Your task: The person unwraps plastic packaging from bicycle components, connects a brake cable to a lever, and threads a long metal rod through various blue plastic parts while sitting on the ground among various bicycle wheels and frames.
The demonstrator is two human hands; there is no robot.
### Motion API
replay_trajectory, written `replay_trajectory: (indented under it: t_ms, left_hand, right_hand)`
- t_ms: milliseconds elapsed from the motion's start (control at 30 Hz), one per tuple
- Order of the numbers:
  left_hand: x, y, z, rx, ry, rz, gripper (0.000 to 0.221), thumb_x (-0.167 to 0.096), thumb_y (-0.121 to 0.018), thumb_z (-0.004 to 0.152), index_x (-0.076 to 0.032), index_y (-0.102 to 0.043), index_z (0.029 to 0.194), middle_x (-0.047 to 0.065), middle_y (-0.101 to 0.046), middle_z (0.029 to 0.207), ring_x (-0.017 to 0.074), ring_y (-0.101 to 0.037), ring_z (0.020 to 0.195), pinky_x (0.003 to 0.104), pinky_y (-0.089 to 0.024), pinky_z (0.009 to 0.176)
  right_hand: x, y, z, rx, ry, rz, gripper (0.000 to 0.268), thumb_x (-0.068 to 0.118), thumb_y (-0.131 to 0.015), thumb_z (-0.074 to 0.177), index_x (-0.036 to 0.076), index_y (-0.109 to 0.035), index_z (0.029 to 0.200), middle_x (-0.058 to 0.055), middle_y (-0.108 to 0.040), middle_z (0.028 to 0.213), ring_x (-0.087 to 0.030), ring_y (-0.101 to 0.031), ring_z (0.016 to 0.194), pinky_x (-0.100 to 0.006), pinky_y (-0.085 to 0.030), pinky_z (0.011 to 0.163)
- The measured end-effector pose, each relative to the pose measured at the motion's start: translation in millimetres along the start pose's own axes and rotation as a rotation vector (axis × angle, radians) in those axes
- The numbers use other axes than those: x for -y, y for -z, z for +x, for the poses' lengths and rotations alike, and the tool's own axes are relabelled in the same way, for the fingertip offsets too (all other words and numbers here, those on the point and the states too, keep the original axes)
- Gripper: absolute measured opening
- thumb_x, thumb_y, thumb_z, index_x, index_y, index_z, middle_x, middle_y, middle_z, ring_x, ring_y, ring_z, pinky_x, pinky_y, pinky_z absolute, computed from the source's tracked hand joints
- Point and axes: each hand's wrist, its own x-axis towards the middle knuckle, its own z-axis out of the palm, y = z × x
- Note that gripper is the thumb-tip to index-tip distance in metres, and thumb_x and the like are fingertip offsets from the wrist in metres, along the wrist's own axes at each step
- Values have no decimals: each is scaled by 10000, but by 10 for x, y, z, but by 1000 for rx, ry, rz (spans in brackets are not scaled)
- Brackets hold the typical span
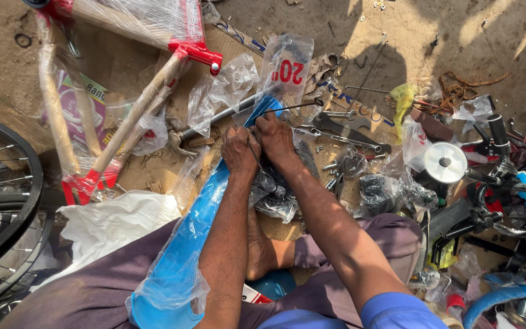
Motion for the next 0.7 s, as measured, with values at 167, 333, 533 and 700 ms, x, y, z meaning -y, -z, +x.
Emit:
replay_trajectory:
  t_ms: [167, 333, 533, 700]
  left_hand:
    - [6, 27, 35, 27, 6, -20, 172, -116, -666, 859, 25, -678, 763, 253, -658, 891, 442, -656, 910, 547, -541, 730]
    - [25, -28, 42, 38, 43, 16, 160, -85, -656, 862, 19, -680, 743, 253, -670, 894, 429, -679, 907, 528, -558, 716]
    - [28, -64, 6, -22, 1, 40, 174, -88, -653, 865, 16, -688, 729, 251, -680, 895, 440, -676, 885, 534, -559, 715]
    - [42, -55, 26, 34, -4, 69, 203, -89, -643, 896, 32, -684, 738, 264, -665, 875, 430, -682, 882, 522, -561, 704]
  right_hand:
    - [52, 274, -7, -40, 94, 136, 246, 223, -790, 828, 54, -694, 978, -157, -636, 1042, -340, -684, 855, -448, -583, 705]
    - [-209, 580, -508, -305, -248, 253, 119, 148, -669, 940, 75, -740, 1002, -97, -690, 912, -233, -669, 788, -365, -586, 667]
    - [-961, 670, -1288, -298, -596, 259, 291, 63, -620, 841, 89, -778, 1084, -129, -761, 930, -262, -747, 841, -365, -578, 780]
    - [-985, 653, -1316, -261, -433, 171, 253, 103, -734, 877, 58, -760, 1124, -170, -744, 1043, -332, -729, 925, -383, -571, 808]
